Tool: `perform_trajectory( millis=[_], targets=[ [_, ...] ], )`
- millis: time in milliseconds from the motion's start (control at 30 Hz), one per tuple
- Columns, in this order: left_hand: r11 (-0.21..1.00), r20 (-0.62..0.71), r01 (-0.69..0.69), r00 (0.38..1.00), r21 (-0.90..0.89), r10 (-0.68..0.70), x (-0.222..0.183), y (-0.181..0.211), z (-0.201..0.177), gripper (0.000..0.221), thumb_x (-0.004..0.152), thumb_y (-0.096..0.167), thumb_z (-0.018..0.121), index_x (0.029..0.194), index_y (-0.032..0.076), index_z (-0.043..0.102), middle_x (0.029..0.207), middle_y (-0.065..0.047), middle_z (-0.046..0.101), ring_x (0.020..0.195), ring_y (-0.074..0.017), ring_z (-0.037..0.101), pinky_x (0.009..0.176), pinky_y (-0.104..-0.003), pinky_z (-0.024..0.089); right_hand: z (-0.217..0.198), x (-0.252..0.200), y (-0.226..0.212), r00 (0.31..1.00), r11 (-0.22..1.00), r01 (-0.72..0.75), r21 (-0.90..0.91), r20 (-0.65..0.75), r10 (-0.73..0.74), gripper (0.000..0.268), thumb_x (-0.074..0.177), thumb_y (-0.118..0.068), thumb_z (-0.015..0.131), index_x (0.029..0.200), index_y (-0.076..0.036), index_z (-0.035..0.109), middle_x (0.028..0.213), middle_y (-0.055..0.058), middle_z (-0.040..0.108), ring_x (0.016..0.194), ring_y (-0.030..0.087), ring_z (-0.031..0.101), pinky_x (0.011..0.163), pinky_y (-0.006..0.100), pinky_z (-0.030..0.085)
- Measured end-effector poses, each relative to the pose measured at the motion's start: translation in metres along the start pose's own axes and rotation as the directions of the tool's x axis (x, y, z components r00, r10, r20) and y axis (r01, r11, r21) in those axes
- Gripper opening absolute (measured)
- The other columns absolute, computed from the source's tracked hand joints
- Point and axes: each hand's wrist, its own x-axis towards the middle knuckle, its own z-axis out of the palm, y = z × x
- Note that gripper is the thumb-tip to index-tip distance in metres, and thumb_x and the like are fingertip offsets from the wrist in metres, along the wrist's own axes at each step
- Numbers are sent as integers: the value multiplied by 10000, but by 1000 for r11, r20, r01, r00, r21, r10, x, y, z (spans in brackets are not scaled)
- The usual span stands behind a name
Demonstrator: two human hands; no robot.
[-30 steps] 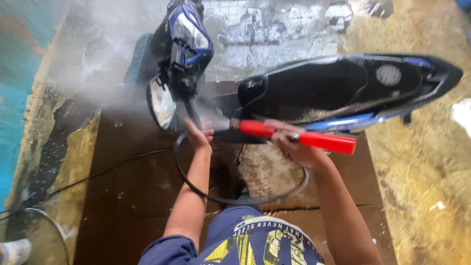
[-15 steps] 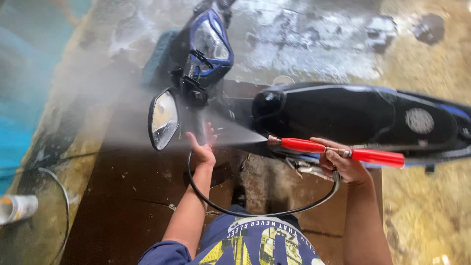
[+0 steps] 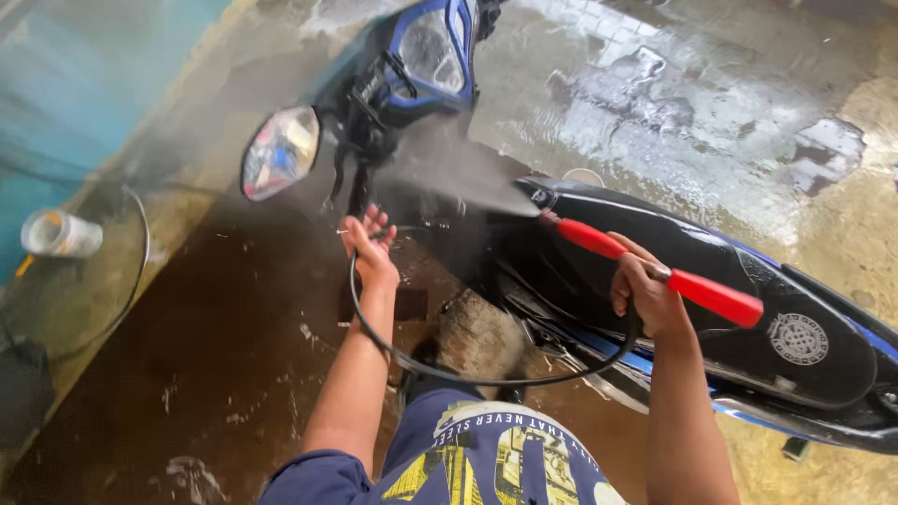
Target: The person uses a high-pressure water spray gun to rinse a blue motorcycle. They systematically clean the front fairing, handlebars, seat, and rear sections, moving around the vehicle to cover all sides.
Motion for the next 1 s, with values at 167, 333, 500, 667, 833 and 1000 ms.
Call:
perform_trajectory(
  millis=[167, 333, 500, 667, 833, 1000],
  targets=[
    [992, -33, -72, 997, 106, 75, -22, 15, 24, 775, 969, 570, 547, 1560, 204, 204, 1394, -118, 577, 1087, -213, 627, 824, -357, 561, -5, 10, 0, 999, 1000, 21, 20, 24, -22, 443, 1047, -231, 524, 1429, -10, 570, 602, 32, 472, 459, 132, 462, 414, 280, 406],
    [992, -91, -42, 994, 120, 53, -19, 19, 29, 738, 975, 580, 536, 1552, 215, 254, 1330, -116, 612, 1063, -208, 626, 821, -374, 557, -16, 23, 7, 990, 968, 26, 248, 127, -59, 459, 1033, -225, 486, 1455, -48, 529, 595, 8, 417, 448, 119, 441, 397, 272, 410],
    [997, -220, -23, 975, 77, 40, -1, -1, 29, 694, 993, 620, 493, 1503, 184, 316, 1253, -109, 642, 1053, -199, 642, 842, -366, 549, -49, 49, 28, 962, 979, 25, 204, 262, -79, 309, 1087, -249, 472, 1058, 54, 417, 601, 61, 460, 474, 167, 481, 429, 300, 421],
    [961, -201, -239, 943, 139, 264, -7, -24, 17, 682, 1031, 670, 470, 1424, 114, 424, 1191, -117, 678, 1028, -221, 652, 886, -351, 546, -72, 72, 27, 966, 965, -73, 251, 260, 6, 506, 1043, -339, 496, 1450, -39, 520, 596, -4, 385, 448, 121, 407, 381, 271, 352],
    [993, -379, -109, 917, 55, 122, 12, -36, 9, 696, 966, 633, 467, 1411, 101, 411, 1091, -99, 704, 924, -223, 660, 788, -314, 565, -74, 103, 27, 956, 982, -163, 98, 260, 133, 461, 994, -340, 511, 1377, -94, 582, 597, -6, 378, 445, 137, 395, 389, 288, 354],
    [950, -191, -260, 937, 171, 291, 5, -29, -5, 683, 1077, 591, 439, 1454, 23, 480, 1150, -132, 687, 1036, -215, 678, 821, -309, 570, -77, 132, 29, 966, 999, -18, 31, 260, 9, 421, 1097, -379, 512, 864, -29, 526, 612, 73, 486, 478, 192, 481, 432, 329, 403]
  ],
)
